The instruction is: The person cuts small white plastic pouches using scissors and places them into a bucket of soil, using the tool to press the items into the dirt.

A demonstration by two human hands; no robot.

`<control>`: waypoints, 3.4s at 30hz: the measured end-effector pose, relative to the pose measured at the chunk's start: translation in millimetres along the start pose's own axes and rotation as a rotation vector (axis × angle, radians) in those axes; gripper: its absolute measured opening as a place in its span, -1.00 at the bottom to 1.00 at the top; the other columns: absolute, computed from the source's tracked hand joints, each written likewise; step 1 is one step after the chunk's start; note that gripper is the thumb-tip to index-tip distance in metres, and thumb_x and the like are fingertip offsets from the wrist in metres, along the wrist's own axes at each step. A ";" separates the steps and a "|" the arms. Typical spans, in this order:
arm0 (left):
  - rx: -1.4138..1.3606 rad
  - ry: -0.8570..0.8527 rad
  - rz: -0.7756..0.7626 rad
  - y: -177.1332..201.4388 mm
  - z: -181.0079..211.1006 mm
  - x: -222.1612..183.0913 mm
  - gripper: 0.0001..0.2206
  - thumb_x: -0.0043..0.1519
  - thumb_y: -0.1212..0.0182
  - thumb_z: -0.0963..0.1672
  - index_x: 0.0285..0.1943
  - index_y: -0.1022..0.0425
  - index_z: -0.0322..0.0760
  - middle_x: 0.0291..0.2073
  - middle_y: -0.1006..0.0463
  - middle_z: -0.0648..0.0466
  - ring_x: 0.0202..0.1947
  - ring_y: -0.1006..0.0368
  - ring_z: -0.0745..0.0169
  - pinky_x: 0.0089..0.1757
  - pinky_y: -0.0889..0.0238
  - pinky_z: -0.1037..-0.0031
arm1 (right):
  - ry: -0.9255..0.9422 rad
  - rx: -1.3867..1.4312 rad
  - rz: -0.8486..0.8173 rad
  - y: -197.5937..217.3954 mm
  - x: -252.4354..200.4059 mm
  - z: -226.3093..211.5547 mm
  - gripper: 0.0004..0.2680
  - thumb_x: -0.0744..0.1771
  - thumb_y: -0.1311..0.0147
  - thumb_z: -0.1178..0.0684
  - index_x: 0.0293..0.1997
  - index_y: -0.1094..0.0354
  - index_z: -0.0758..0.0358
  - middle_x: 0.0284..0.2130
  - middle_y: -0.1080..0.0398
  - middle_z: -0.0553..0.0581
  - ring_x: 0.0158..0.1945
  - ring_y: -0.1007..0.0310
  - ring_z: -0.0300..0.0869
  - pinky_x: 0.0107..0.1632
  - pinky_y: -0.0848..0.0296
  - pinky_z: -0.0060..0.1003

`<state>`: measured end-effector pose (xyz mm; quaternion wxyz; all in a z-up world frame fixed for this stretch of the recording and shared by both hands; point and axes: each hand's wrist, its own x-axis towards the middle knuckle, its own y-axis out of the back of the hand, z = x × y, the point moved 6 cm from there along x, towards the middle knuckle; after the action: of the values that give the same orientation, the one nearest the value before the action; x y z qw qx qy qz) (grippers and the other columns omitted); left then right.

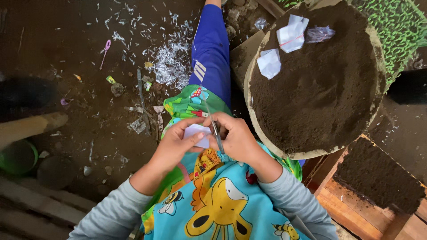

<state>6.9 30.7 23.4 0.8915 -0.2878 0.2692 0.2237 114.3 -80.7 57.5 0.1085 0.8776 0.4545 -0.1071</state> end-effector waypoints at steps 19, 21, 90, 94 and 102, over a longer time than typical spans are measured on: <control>-0.329 0.095 0.103 12.9 -31.5 6.9 -0.84 0.11 -0.29 -0.27 -0.15 -0.52 -0.45 -0.33 -0.62 -0.21 -0.40 -0.59 -0.14 -0.48 -0.57 0.25 | -0.220 -0.515 -0.212 17.3 -47.1 -26.5 -0.79 0.20 -0.27 -0.03 -0.27 -0.38 0.22 -0.57 -0.44 0.23 -0.53 -0.46 0.06 -0.46 -0.38 -0.12; -0.313 0.094 0.092 9.4 -25.4 3.7 -0.83 0.07 -0.32 -0.28 -0.17 -0.52 -0.48 -0.36 -0.62 -0.23 -0.43 -0.59 -0.13 -0.49 -0.57 0.26 | -0.206 -0.570 -0.229 13.2 -48.9 -28.0 -0.79 0.23 -0.25 -0.06 -0.25 -0.35 0.19 -0.54 -0.44 0.19 -0.46 -0.49 0.08 -0.42 -0.43 -0.08; 0.001 -0.201 0.201 29.4 10.7 -13.4 -0.90 0.06 -0.35 -0.28 -0.29 -0.57 -0.49 -0.52 -0.60 -0.10 -0.49 -0.54 0.26 -0.39 -0.58 0.40 | 0.070 -0.668 -0.090 -22.4 -24.5 -10.0 -0.77 0.22 -0.24 -0.16 -0.32 -0.31 0.10 -0.64 -0.29 0.05 -0.52 -0.45 0.03 -0.43 -0.44 -0.14; 0.001 -0.194 0.193 32.6 2.2 -9.6 -0.91 0.06 -0.35 -0.28 -0.30 -0.57 -0.50 -0.52 -0.59 -0.11 -0.50 -0.54 0.25 -0.40 -0.58 0.41 | 0.071 -0.669 -0.111 -24.6 -21.9 -14.0 -0.75 0.19 -0.26 -0.16 -0.32 -0.30 0.12 -0.64 -0.29 0.09 -0.51 -0.44 0.09 -0.44 -0.43 -0.06; -0.022 -0.191 0.209 35.2 -1.3 -9.0 -0.92 0.05 -0.32 -0.30 -0.31 -0.55 -0.49 -0.54 -0.58 -0.10 -0.50 -0.55 0.24 -0.41 -0.58 0.42 | 0.068 -0.693 -0.115 -27.1 -17.9 -6.3 -0.78 0.23 -0.20 -0.17 -0.38 -0.24 0.07 -0.66 -0.24 0.07 -0.55 -0.41 0.06 -0.45 -0.41 -0.10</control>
<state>-19.9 53.5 14.2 0.8818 -0.2452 0.2092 0.3444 82.5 -77.5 66.1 0.3785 0.7647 0.5159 0.0769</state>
